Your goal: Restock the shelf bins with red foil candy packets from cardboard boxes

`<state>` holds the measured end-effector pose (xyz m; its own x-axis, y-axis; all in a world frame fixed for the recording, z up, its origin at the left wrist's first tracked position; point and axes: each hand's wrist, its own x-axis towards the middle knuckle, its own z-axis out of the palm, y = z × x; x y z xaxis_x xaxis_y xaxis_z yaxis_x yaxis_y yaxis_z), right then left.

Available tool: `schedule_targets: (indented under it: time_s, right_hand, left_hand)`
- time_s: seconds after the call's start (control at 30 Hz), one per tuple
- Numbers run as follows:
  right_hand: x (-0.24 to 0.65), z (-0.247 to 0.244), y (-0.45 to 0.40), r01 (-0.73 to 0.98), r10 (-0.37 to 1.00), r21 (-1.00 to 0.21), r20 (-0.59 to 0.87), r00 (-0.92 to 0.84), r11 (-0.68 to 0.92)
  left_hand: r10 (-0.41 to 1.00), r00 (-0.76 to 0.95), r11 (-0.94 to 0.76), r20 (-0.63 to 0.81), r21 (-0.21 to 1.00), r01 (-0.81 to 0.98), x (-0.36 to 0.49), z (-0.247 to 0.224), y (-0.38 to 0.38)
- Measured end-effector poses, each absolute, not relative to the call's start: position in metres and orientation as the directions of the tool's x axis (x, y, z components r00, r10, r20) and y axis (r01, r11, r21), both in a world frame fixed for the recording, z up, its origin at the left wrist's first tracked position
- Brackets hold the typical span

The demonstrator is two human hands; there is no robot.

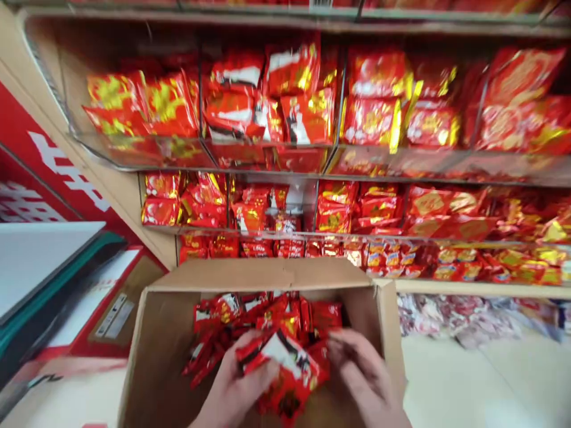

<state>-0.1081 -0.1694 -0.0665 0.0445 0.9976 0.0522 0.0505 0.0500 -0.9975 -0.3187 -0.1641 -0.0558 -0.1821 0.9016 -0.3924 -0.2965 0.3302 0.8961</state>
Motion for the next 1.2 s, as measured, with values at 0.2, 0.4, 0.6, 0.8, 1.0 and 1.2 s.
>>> schedule_targets:
  time_s: [0.2,0.4,0.6,0.8,1.0,1.2]
  right_hand:
    - [-0.161,-0.05,-0.149,0.009,0.991,-0.995,0.096,-0.091,0.097]
    - [-0.145,-0.05,-0.15,-0.451,0.966,-0.883,-0.213,0.144,-0.127]
    - [-0.149,-0.045,-0.156,-0.638,0.926,-0.737,-0.364,0.096,-0.224]
    - [-0.177,-0.05,-0.162,-0.559,0.959,-0.797,-0.284,0.013,-0.229]
    - [-0.189,-0.059,-0.164,-0.405,0.975,-0.893,-0.223,0.016,-0.198]
    - [-0.173,-0.068,-0.163,-0.248,0.982,-0.951,-0.165,-0.087,-0.182]
  left_hand:
    - [0.924,-0.045,0.321,-0.379,0.835,-0.447,-0.312,-0.057,-0.155]
    - [0.893,-0.007,0.35,-0.45,0.704,-0.618,-0.318,-0.047,-0.155]
    - [0.91,-0.02,0.306,-0.414,0.702,-0.643,-0.313,-0.051,-0.158]
    - [0.937,-0.015,0.266,-0.348,0.742,-0.615,-0.305,-0.066,-0.168]
    - [0.943,0.011,0.252,-0.333,0.691,-0.678,-0.3,-0.072,-0.179]
    - [0.891,-0.062,0.3,-0.449,0.686,-0.663,-0.315,-0.081,-0.173]
